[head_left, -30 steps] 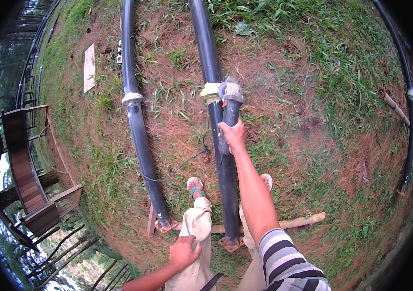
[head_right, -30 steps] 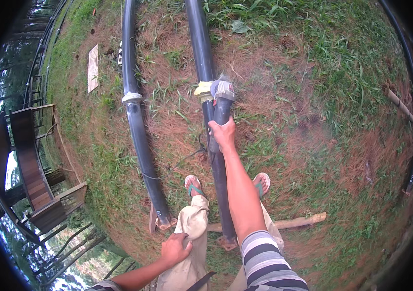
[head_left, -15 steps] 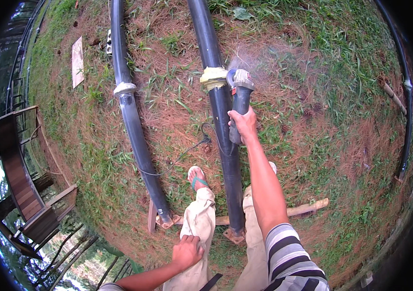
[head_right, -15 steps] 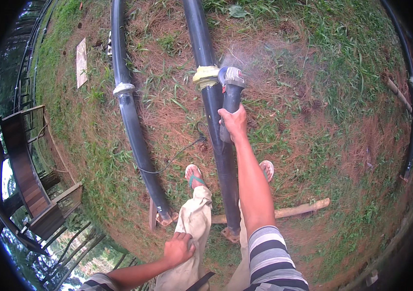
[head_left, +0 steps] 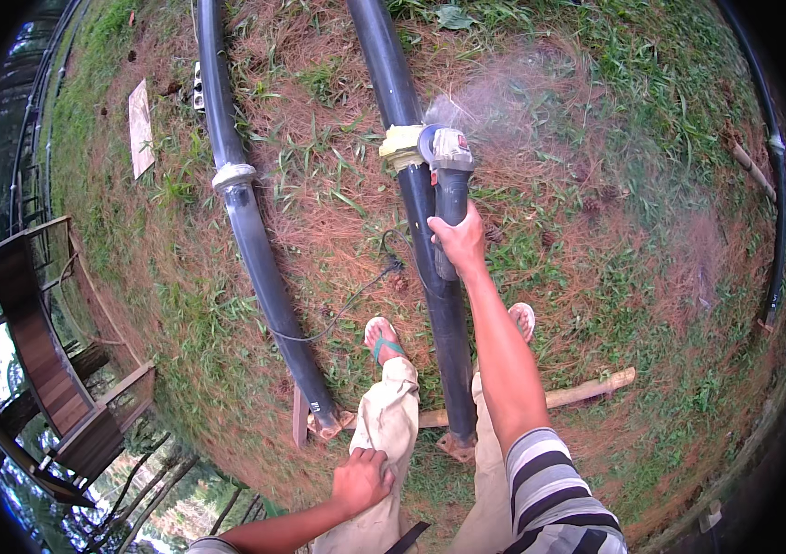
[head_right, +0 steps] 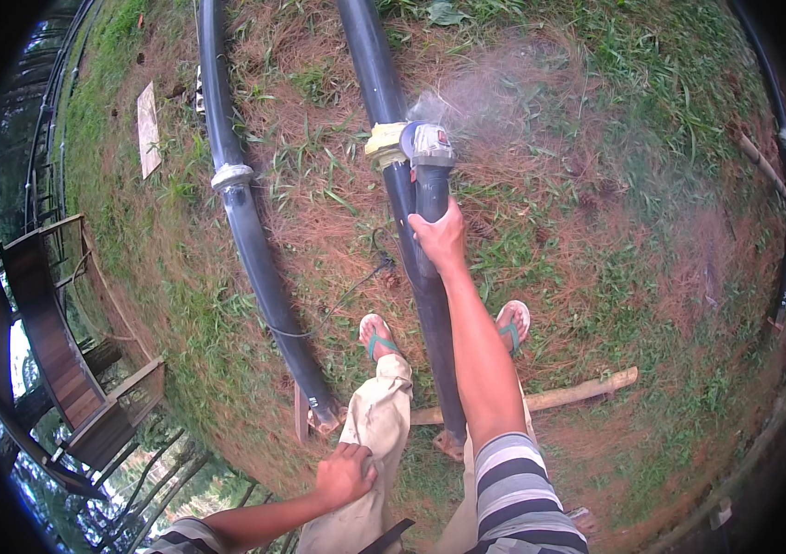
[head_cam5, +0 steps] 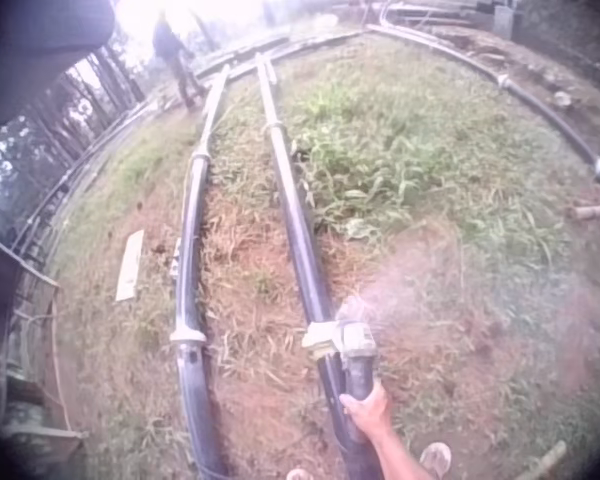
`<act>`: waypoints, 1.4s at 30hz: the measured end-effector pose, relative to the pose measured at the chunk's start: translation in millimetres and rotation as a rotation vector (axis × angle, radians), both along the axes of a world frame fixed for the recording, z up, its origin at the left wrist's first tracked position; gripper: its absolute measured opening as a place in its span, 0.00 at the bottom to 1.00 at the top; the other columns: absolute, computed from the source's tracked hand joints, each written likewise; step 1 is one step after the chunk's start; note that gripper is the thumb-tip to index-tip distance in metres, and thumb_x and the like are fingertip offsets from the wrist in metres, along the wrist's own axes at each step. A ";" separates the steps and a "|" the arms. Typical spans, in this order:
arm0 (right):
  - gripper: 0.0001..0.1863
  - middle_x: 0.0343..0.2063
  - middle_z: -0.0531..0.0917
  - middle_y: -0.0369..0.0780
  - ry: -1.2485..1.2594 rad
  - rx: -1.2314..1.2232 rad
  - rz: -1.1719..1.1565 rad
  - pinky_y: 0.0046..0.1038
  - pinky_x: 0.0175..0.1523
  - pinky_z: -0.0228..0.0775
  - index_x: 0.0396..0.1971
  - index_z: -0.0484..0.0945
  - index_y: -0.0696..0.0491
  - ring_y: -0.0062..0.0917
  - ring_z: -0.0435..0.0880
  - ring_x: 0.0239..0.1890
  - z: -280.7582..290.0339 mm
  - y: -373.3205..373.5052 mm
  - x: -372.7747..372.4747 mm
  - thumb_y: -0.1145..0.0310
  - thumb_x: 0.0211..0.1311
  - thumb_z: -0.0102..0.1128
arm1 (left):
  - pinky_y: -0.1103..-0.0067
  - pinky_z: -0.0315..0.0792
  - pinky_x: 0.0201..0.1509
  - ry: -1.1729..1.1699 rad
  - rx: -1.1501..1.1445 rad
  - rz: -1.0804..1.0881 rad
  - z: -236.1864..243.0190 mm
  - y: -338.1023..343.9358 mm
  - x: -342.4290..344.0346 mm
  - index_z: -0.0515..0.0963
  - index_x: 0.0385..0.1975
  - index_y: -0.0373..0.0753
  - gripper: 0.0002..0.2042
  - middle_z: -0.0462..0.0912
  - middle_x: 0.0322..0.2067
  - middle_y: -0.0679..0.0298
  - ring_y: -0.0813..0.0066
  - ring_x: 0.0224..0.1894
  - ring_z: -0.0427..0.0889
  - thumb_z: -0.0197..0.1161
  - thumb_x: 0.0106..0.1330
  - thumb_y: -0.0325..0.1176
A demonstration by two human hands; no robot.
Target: The person uses an angle grinder to smooth or cut a section of black plastic pipe that is laid out on the grass, holding the grinder with both hands and moving it across the pipe surface.
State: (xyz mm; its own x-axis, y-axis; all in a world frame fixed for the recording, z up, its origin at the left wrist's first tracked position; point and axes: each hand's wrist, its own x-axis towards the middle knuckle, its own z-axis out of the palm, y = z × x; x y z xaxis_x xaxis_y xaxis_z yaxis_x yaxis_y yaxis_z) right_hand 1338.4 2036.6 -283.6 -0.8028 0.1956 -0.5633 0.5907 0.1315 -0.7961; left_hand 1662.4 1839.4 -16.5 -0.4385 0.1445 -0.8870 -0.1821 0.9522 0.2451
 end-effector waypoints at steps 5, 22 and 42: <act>0.27 0.32 0.88 0.44 0.124 0.221 0.135 0.36 0.41 0.82 0.49 0.77 0.59 0.31 0.89 0.28 1.2 1.3 -3.2 0.63 0.50 0.76 | 0.60 0.81 0.55 -0.011 0.029 -0.002 0.6 -4.5 -1.6 0.82 0.44 0.40 0.15 0.85 0.44 0.58 0.57 0.56 0.82 0.65 0.66 0.43; 0.39 0.43 0.88 0.59 -0.142 0.638 0.376 0.53 0.54 0.79 0.62 0.69 0.60 0.57 0.88 0.48 63.4 -80.0 -21.8 0.59 0.53 0.74 | 0.60 0.79 0.55 0.039 0.110 0.136 -5.1 -39.2 33.3 0.81 0.44 0.40 0.14 0.84 0.44 0.57 0.57 0.54 0.81 0.63 0.66 0.43; 0.31 0.41 0.89 0.57 -0.064 0.533 0.264 0.51 0.53 0.80 0.52 0.76 0.60 0.54 0.89 0.45 54.9 -52.5 -21.3 0.58 0.51 0.73 | 0.59 0.80 0.55 -0.012 0.119 0.120 -6.8 -54.4 21.5 0.81 0.45 0.40 0.14 0.84 0.46 0.58 0.57 0.56 0.80 0.63 0.67 0.43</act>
